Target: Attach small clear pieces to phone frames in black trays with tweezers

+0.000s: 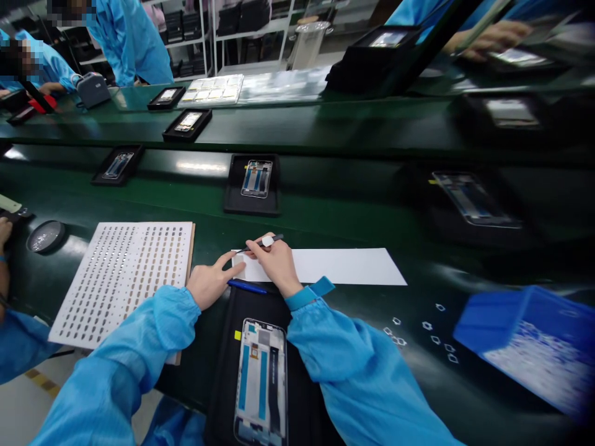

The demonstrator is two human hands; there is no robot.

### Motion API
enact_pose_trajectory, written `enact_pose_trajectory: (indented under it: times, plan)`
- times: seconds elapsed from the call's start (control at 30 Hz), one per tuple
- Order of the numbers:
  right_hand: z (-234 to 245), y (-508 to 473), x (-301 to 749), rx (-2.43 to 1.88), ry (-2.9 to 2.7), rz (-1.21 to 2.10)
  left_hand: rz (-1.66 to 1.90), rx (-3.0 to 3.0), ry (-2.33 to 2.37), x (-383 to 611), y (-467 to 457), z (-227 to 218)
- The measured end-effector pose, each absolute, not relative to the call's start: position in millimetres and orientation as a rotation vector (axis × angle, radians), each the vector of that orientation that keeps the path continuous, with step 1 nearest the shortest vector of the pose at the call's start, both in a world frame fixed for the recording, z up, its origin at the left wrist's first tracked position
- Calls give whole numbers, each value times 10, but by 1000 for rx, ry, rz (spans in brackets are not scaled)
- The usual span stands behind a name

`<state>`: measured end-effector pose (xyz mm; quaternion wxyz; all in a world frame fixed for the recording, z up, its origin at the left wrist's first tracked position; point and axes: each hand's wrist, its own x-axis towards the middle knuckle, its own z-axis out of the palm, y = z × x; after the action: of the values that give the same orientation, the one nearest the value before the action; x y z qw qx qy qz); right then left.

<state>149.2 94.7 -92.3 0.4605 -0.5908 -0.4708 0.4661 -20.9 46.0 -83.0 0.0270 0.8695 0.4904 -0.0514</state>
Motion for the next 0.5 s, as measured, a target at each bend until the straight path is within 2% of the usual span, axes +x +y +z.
enact_pose_trajectory:
  times: [0.23, 0.3, 0.4, 0.43, 0.5]
  plan:
    - [-740, 498, 1858, -1376, -912, 1080, -103, 2617, 1548, -248, 491, -824]
    - [-707, 150, 2008, -1388, -888, 1023, 140, 2593, 1550, -278, 490, -828]
    - [-736, -356, 2117, -1475, -970, 952, 684, 2451, 1455, -235, 440, -758]
    - [-761, -483, 2116, -1514, -1007, 937, 774, 2384, 1373, -189, 413, -713]
    - [-819, -651, 2077, -1574, -1083, 895, 691, 2291, 1195, -59, 354, -614]
